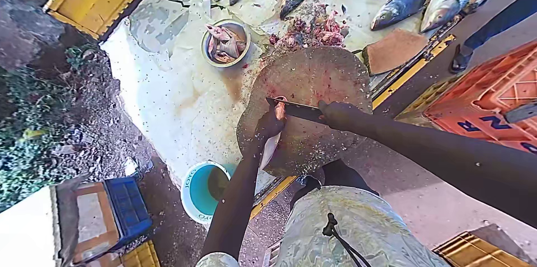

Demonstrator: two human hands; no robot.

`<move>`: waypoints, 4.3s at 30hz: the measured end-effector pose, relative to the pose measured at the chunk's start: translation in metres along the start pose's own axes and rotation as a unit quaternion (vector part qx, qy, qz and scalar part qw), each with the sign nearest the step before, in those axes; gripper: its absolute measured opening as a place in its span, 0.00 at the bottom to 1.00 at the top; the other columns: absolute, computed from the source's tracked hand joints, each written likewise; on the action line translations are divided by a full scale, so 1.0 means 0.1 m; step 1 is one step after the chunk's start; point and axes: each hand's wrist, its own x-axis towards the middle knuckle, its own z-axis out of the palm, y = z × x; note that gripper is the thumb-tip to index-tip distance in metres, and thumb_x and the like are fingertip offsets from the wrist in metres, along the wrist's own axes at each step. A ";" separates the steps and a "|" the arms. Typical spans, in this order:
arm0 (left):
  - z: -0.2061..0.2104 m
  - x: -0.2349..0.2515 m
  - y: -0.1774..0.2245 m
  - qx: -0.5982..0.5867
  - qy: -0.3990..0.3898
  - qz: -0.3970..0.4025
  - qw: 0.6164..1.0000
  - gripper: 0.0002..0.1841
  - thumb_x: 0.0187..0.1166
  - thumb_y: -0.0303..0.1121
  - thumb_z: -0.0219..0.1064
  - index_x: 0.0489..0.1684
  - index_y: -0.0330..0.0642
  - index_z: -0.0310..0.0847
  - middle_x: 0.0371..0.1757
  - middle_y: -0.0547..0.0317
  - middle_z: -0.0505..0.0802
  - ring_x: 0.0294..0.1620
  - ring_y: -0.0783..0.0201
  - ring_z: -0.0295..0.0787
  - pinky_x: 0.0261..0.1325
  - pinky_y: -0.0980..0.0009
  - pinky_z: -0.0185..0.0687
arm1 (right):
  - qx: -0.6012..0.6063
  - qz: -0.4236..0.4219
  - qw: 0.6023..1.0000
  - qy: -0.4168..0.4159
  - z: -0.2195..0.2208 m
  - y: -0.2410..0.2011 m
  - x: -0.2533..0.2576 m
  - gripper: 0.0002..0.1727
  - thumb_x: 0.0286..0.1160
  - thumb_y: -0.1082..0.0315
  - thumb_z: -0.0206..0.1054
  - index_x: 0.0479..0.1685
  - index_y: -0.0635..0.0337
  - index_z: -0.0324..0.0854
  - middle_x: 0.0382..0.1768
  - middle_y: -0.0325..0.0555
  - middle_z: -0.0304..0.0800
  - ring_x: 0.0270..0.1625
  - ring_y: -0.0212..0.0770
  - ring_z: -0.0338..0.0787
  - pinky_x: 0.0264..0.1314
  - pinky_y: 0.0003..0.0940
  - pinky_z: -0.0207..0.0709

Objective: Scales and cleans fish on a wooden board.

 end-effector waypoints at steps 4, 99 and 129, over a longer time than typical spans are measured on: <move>0.36 -0.13 0.21 -0.066 0.043 -0.103 0.992 0.55 0.76 0.58 0.71 0.98 0.59 0.30 0.78 0.24 0.74 0.58 0.30 0.87 0.54 0.35 0.84 | 0.182 0.075 0.980 -0.003 0.57 -0.33 -0.17 0.23 0.92 0.54 0.56 0.72 0.62 0.65 0.48 0.65 0.89 0.56 0.66 0.92 0.56 0.63 0.84; 0.76 -1.29 -0.05 -0.777 0.433 0.031 0.456 0.24 0.71 0.52 0.76 0.61 0.50 0.82 0.52 0.54 0.95 0.55 0.57 0.95 0.56 0.49 0.93 | 0.040 -0.004 0.992 0.124 -0.35 0.81 1.55 0.42 0.81 0.24 0.42 0.96 0.24 0.47 0.53 0.62 0.93 0.55 0.68 0.92 0.53 0.70 0.83; 1.00 0.65 1.84 -0.652 0.032 0.044 0.757 0.55 0.76 0.26 0.74 0.98 0.52 0.29 0.81 0.40 0.78 0.69 0.51 0.87 0.70 0.55 0.87 | 0.797 -0.030 0.602 0.033 -0.07 1.37 0.24 0.12 0.93 0.65 0.52 0.60 0.65 0.70 0.19 0.51 0.84 0.14 0.43 0.86 0.15 0.35 0.85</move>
